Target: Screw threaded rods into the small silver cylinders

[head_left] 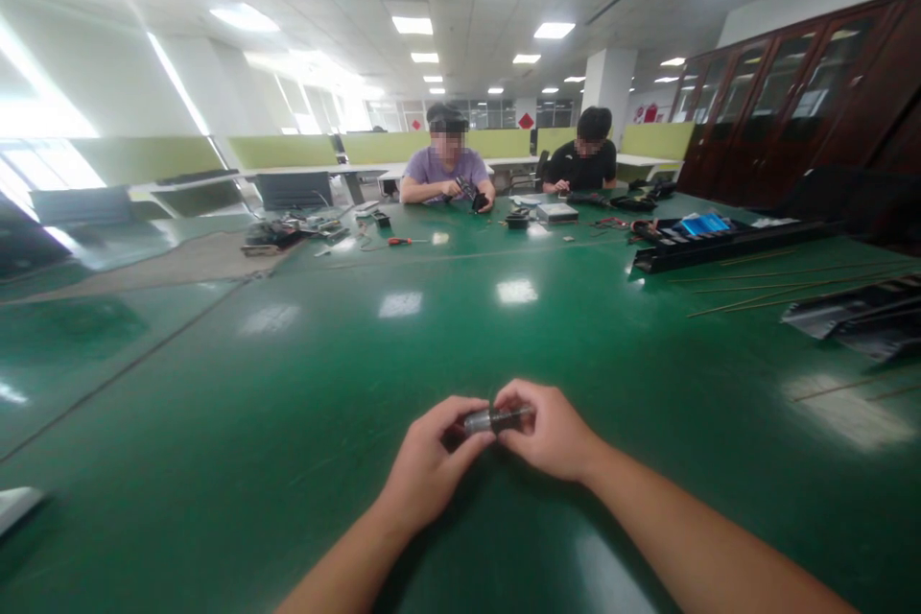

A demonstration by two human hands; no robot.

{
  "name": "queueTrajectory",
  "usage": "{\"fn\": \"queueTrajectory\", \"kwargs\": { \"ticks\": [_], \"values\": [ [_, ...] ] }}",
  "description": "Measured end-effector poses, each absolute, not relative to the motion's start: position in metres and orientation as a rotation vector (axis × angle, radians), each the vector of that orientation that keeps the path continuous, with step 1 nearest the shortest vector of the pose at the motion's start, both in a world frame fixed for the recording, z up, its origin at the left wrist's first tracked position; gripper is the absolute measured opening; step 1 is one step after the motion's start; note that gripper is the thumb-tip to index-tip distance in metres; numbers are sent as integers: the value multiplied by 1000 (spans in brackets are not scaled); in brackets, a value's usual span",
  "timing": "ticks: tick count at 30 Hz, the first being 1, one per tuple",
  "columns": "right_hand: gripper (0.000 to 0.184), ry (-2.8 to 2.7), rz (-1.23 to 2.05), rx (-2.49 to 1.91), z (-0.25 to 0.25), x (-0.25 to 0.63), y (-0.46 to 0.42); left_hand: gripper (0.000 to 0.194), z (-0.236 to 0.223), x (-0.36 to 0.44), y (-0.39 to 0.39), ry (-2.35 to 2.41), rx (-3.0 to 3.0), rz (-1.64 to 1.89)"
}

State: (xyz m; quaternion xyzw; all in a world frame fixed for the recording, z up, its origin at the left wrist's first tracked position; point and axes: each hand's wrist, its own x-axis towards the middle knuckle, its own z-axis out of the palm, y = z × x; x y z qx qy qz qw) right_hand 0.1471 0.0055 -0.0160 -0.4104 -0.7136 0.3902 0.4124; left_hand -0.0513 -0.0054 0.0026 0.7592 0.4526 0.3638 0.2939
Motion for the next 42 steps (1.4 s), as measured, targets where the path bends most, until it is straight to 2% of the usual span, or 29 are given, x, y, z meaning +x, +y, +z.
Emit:
{"fn": "queueTrajectory", "kwargs": {
  "ticks": [13,35,42],
  "values": [
    [14,-1794,964,-1020,-12,147,4,24,5,-50,-6,1224,2028,961],
    [13,-1786,953,-1032,-11,147,4,23,3,-50,-5,1207,2033,966],
    [8,-1708,1071,-1024,-18,147,8,25,3,-48,-7,1223,2054,945]
  ]
}}
